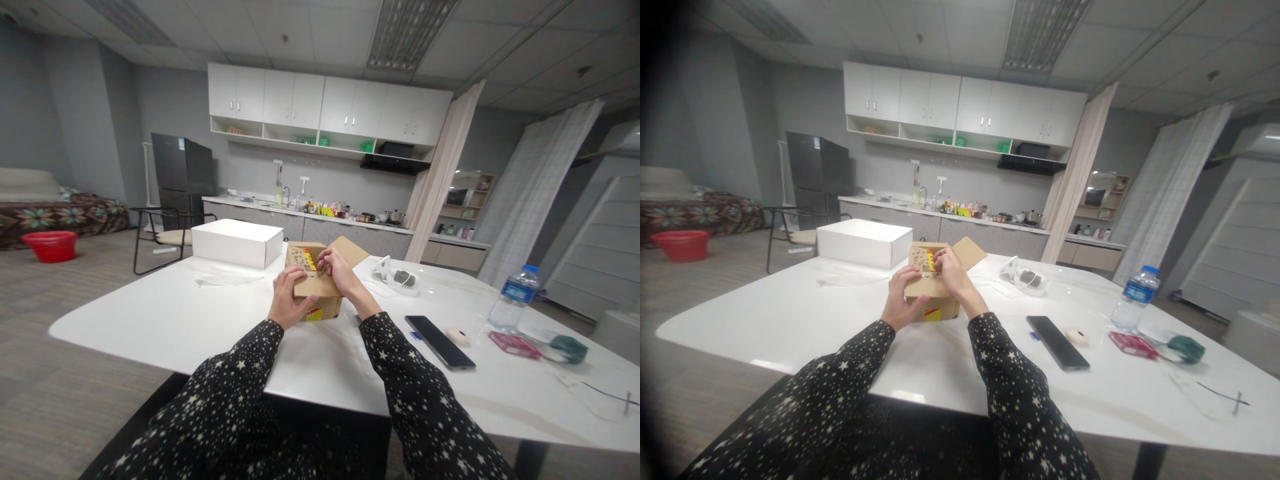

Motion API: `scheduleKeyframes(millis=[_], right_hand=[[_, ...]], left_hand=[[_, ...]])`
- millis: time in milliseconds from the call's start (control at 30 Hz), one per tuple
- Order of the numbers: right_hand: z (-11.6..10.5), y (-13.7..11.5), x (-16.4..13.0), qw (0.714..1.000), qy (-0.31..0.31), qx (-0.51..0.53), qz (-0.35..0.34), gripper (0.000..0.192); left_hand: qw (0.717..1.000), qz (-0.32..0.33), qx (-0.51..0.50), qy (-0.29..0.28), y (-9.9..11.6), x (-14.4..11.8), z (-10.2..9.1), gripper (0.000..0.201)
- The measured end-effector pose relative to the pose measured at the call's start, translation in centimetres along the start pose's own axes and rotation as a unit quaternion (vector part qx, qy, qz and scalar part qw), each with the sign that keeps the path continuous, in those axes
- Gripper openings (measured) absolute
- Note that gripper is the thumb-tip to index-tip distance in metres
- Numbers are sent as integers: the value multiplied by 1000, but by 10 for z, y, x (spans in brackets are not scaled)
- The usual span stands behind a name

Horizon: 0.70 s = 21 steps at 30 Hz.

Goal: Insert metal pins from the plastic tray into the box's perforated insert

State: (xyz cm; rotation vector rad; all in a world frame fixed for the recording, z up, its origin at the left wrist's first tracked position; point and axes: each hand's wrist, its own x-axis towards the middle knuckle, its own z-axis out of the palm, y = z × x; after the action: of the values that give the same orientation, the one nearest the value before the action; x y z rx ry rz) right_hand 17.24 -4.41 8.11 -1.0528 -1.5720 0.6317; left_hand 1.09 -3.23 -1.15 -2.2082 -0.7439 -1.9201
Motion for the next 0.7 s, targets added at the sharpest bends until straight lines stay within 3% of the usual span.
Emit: scheduleKeyframes(millis=[700], right_hand=[[-2, -1, 0, 1000, -2, 9, 13, 14]], left_hand=[[1000, -16, 0, -3, 1, 0, 0, 44]])
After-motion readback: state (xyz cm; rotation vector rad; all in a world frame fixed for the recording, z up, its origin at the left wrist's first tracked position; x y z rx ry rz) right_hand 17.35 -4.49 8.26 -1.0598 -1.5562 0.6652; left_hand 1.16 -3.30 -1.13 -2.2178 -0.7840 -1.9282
